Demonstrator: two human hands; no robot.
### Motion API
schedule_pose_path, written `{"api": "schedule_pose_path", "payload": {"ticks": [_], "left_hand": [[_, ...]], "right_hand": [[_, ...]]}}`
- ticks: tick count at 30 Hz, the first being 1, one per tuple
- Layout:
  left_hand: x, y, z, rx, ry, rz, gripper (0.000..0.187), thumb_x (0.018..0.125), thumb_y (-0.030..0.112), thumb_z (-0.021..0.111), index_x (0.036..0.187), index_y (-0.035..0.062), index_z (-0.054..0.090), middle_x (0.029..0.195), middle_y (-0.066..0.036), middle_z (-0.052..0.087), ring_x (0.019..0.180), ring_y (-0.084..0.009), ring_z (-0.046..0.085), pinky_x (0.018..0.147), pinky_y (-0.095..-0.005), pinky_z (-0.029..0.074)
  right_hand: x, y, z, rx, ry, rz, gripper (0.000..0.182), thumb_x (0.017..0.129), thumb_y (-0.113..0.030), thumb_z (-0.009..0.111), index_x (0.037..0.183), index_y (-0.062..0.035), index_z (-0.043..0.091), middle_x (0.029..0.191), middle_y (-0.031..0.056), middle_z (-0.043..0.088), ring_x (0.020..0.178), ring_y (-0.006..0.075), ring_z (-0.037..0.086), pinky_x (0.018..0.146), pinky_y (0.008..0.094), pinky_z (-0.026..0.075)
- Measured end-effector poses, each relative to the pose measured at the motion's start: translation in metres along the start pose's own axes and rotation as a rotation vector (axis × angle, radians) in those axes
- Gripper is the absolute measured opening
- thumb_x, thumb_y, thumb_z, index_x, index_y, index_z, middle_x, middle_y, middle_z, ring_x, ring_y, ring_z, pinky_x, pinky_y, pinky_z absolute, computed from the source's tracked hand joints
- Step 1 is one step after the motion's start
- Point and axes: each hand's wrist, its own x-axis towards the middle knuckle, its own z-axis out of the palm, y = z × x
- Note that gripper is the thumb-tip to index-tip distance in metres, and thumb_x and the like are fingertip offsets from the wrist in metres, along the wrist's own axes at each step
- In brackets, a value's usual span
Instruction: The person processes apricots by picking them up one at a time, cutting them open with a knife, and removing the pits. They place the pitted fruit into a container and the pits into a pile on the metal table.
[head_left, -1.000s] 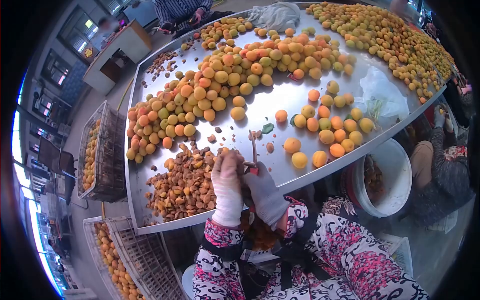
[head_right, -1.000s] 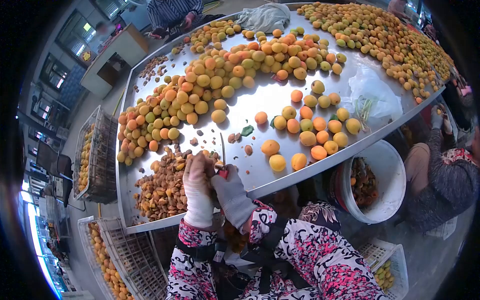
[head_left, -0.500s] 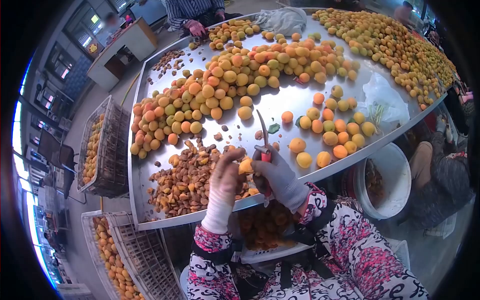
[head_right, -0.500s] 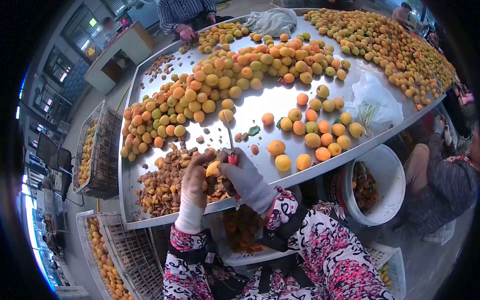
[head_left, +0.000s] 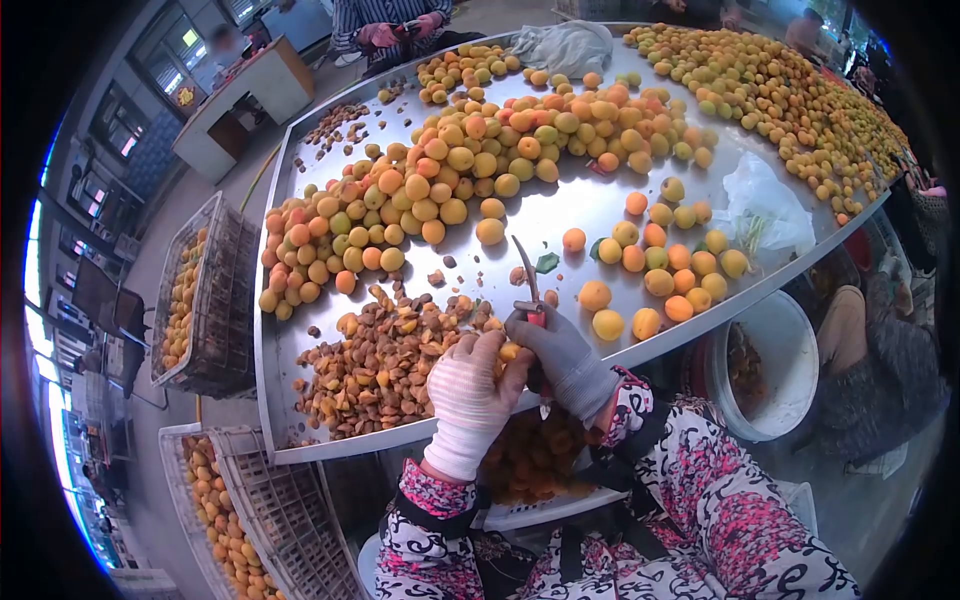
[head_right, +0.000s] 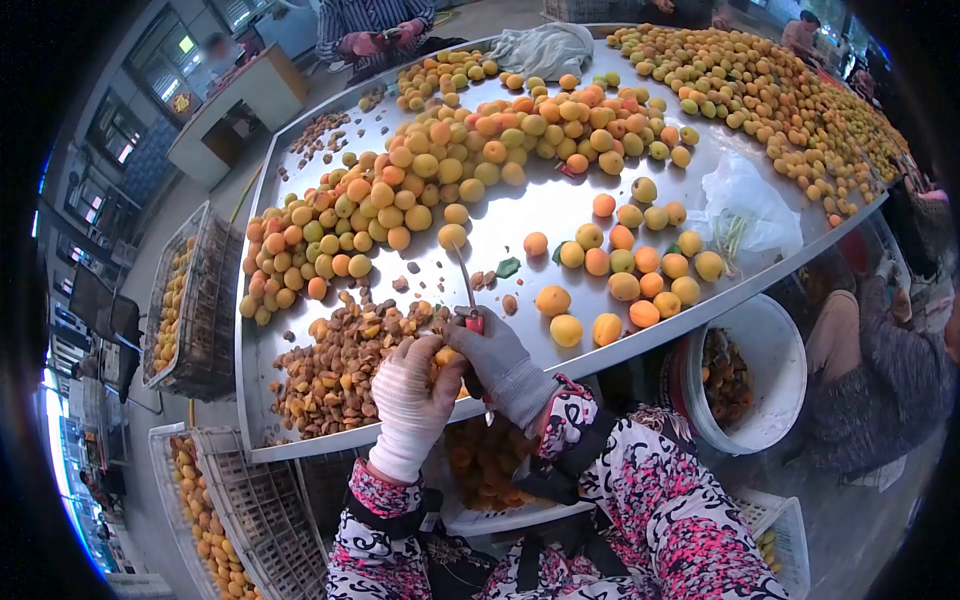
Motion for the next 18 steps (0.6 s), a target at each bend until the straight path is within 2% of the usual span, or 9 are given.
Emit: {"api": "schedule_pose_path", "payload": {"ticks": [3, 5, 6, 8, 9, 11, 13, 16, 18], "left_hand": [[0.0, -0.001, 0.003, -0.037, -0.053, 0.03, 0.023, 0.075, 0.019, 0.066, 0.091, 0.0047, 0.058, 0.072, -0.014, 0.057, 0.063, -0.0324, 0.057, 0.053, -0.0387, 0.045], [-0.006, 0.0, 0.01, -0.268, -0.033, -0.139, 0.016, 0.083, 0.013, 0.059, 0.093, 0.0014, 0.056, 0.073, -0.01, 0.059, 0.063, -0.0195, 0.057, 0.056, -0.0282, 0.044], [-0.007, 0.004, 0.013, -0.266, -0.032, -0.137, 0.016, 0.083, 0.013, 0.059, 0.093, 0.0014, 0.056, 0.073, -0.01, 0.059, 0.063, -0.0195, 0.057, 0.056, -0.0282, 0.044], [-0.007, 0.014, 0.021, -0.81, 0.056, -0.535, 0.015, 0.085, 0.017, 0.058, 0.087, 0.0023, 0.056, 0.063, -0.001, 0.053, 0.053, -0.0093, 0.047, 0.047, -0.0255, 0.039], [-0.009, 0.016, 0.024, -0.808, 0.054, -0.539, 0.015, 0.085, 0.017, 0.058, 0.087, 0.0023, 0.056, 0.063, -0.001, 0.053, 0.053, -0.0093, 0.047, 0.047, -0.0255, 0.039], [-0.007, 0.016, 0.031, -1.081, 0.099, -0.766, 0.015, 0.088, 0.018, 0.054, 0.088, 0.0024, 0.055, 0.066, 0.004, 0.05, 0.057, -0.0019, 0.041, 0.048, -0.0203, 0.037], [-0.005, 0.018, 0.029, -1.1, 0.055, -0.888, 0.016, 0.088, 0.02, 0.054, 0.089, 0.0036, 0.054, 0.07, 0.004, 0.051, 0.059, -0.0027, 0.043, 0.051, -0.0188, 0.037], [-0.004, 0.014, 0.042, -1.351, 0.224, -0.989, 0.023, 0.088, 0.026, 0.054, 0.094, 0.0038, 0.055, 0.081, 0.0, 0.054, 0.072, -0.0054, 0.049, 0.063, -0.0183, 0.042], [-0.003, 0.007, 0.038, -1.443, 0.133, -0.993, 0.024, 0.088, 0.027, 0.054, 0.097, 0.0039, 0.055, 0.082, -0.001, 0.055, 0.074, -0.0068, 0.051, 0.065, -0.0193, 0.043]], "right_hand": [[0.003, 0.002, -0.004, -0.03, -0.049, -0.088, 0.013, 0.085, -0.022, 0.054, 0.082, -0.0091, 0.052, 0.06, -0.0038, 0.045, 0.046, 0.0043, 0.042, 0.04, 0.0178, 0.032], [0.007, 0.011, -0.007, -0.068, -0.058, -0.154, 0.012, 0.084, -0.02, 0.055, 0.082, -0.0083, 0.052, 0.063, -0.0031, 0.047, 0.049, 0.0041, 0.044, 0.043, 0.0176, 0.034], [0.01, 0.016, -0.005, -0.102, 0.007, -0.269, 0.011, 0.084, -0.018, 0.055, 0.083, -0.0073, 0.051, 0.067, -0.0022, 0.049, 0.054, 0.0046, 0.045, 0.048, 0.018, 0.037], [0.014, 0.024, -0.004, -0.133, 0.069, -0.381, 0.01, 0.083, -0.015, 0.056, 0.084, -0.0062, 0.051, 0.071, -0.0012, 0.051, 0.058, 0.0051, 0.047, 0.052, 0.0184, 0.039], [0.013, 0.026, -0.002, -0.135, 0.121, -0.39, 0.01, 0.083, -0.013, 0.057, 0.086, -0.0054, 0.051, 0.073, -0.0002, 0.052, 0.062, 0.0061, 0.048, 0.056, 0.0201, 0.041], [0.013, 0.027, -0.001, -0.136, 0.175, -0.4, 0.011, 0.082, -0.012, 0.057, 0.088, -0.0045, 0.051, 0.076, 0.0008, 0.052, 0.065, 0.0072, 0.049, 0.06, 0.0218, 0.043], [0.008, 0.026, -0.001, -0.386, 0.257, -0.585, 0.014, 0.083, -0.011, 0.057, 0.094, -0.0048, 0.051, 0.076, 0.0029, 0.054, 0.067, 0.0095, 0.051, 0.062, 0.0249, 0.045], [-0.007, 0.026, 0.008, -0.657, 0.288, -0.638, 0.018, 0.083, -0.013, 0.058, 0.098, -0.0052, 0.051, 0.074, 0.0052, 0.054, 0.067, 0.0124, 0.055, 0.063, 0.0272, 0.046], [-0.008, 0.024, 0.007, -0.679, 0.254, -0.654, 0.019, 0.083, -0.013, 0.057, 0.099, -0.0052, 0.05, 0.073, 0.0055, 0.055, 0.068, 0.0144, 0.057, 0.063, 0.0281, 0.046]]}}
